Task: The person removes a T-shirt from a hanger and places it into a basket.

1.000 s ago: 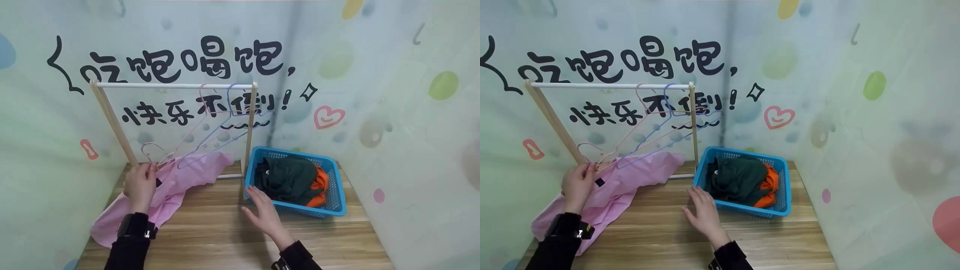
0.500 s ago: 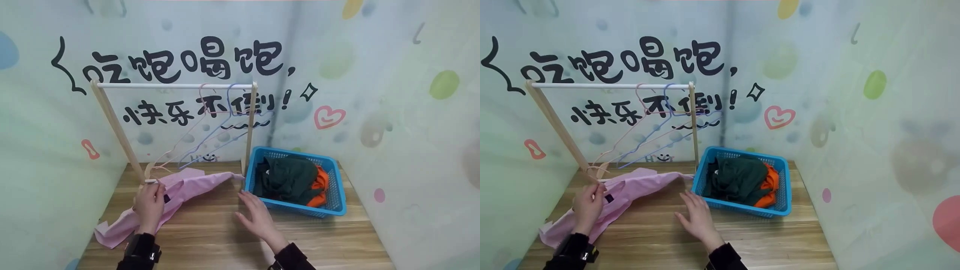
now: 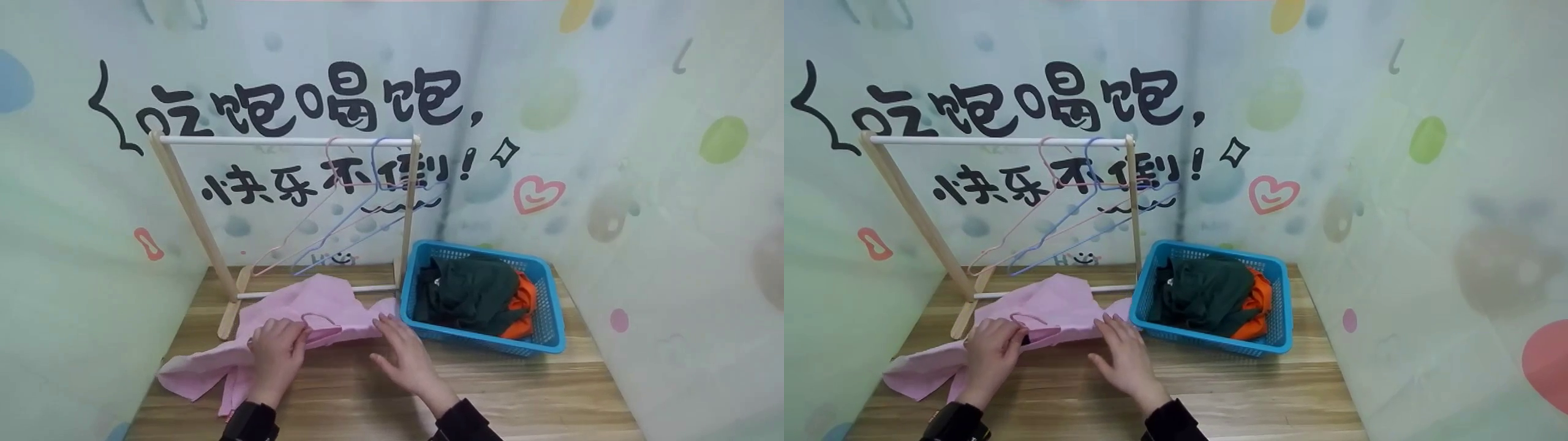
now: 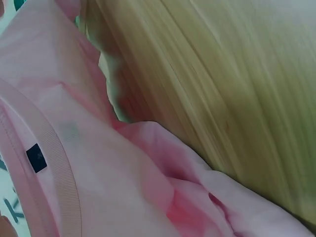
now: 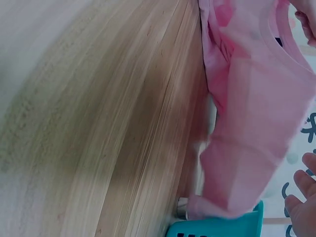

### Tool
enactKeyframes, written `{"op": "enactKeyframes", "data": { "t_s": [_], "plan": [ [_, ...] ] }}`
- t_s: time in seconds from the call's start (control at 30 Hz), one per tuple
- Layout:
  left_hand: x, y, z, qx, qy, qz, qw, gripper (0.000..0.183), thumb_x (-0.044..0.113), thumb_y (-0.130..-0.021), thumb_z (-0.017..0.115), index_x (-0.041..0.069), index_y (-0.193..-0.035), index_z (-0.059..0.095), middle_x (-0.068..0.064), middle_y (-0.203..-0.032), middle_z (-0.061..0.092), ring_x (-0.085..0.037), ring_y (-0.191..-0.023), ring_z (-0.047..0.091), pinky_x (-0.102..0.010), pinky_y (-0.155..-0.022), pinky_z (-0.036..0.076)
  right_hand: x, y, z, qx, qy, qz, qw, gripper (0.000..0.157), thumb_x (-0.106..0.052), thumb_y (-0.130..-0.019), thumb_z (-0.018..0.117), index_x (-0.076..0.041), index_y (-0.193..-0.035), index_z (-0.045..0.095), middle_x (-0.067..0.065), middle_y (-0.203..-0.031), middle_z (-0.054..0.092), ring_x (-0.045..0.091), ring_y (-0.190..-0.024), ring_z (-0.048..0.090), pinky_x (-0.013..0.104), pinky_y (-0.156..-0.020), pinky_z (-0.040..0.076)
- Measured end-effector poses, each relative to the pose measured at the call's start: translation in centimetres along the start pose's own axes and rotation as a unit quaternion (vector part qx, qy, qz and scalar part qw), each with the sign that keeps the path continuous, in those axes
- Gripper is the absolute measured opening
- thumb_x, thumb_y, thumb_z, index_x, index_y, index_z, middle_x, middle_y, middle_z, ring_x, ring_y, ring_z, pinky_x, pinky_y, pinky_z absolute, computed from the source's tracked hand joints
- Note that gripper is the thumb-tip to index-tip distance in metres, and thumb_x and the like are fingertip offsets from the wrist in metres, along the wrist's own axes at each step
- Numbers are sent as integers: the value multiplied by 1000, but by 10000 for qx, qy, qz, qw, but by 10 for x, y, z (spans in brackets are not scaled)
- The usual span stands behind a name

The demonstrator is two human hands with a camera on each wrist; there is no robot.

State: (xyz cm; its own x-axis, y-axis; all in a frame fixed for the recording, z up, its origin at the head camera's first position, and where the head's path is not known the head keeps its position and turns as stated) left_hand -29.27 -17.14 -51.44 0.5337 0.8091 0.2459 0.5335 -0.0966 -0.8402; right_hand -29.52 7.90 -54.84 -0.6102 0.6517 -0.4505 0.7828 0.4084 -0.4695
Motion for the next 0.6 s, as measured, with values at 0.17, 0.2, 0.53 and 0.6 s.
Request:
{"op": "enactKeyframes", "data": {
  "t_s": [0.17,0.2,0.53,0.6],
  "plan": [
    [18,-3,3,20,185,154,9997,14,26,-89,66,14,-81,68,2,-74,61,-26,-68,50,-43,-62,32,-3,-3,2,10,169,-72,9998,52,-25,-94,68,-16,-143,51,10,-142,54,33,-134,45,59,-104,38],
    [21,-4,4,8,231,143,9996,15,27,-90,65,14,-81,68,2,-75,61,-25,-68,50,-43,-62,32,-3,-3,2,63,186,-105,9998,48,-23,-95,67,-16,-141,54,10,-138,57,32,-131,48,57,-104,39],
    [36,-11,4,-14,432,29,9991,32,40,-98,57,15,-82,69,4,-75,63,-23,-69,50,-42,-64,33,6,-7,-11,628,41,-30,9980,19,-6,-93,67,-15,-108,75,-3,-102,74,15,-102,67,47,-108,37],
    [38,-13,5,-9,458,47,9989,19,31,-93,65,15,-83,68,4,-75,62,-23,-69,50,-42,-63,33,8,-7,-14,754,-75,47,9971,21,-3,-92,67,-15,-107,75,-3,-102,74,15,-103,67,47,-109,36]
  ]
}}
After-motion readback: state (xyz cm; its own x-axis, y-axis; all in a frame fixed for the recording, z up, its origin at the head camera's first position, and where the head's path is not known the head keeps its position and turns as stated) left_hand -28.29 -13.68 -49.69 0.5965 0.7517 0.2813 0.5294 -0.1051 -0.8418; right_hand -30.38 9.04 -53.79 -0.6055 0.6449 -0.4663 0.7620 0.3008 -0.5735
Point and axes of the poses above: each hand's wrist, its own y-axis away from the middle knuckle, its own z-axis out of the palm, x = y × z, the point moved 5 cm from there along -y, towards the middle knuckle
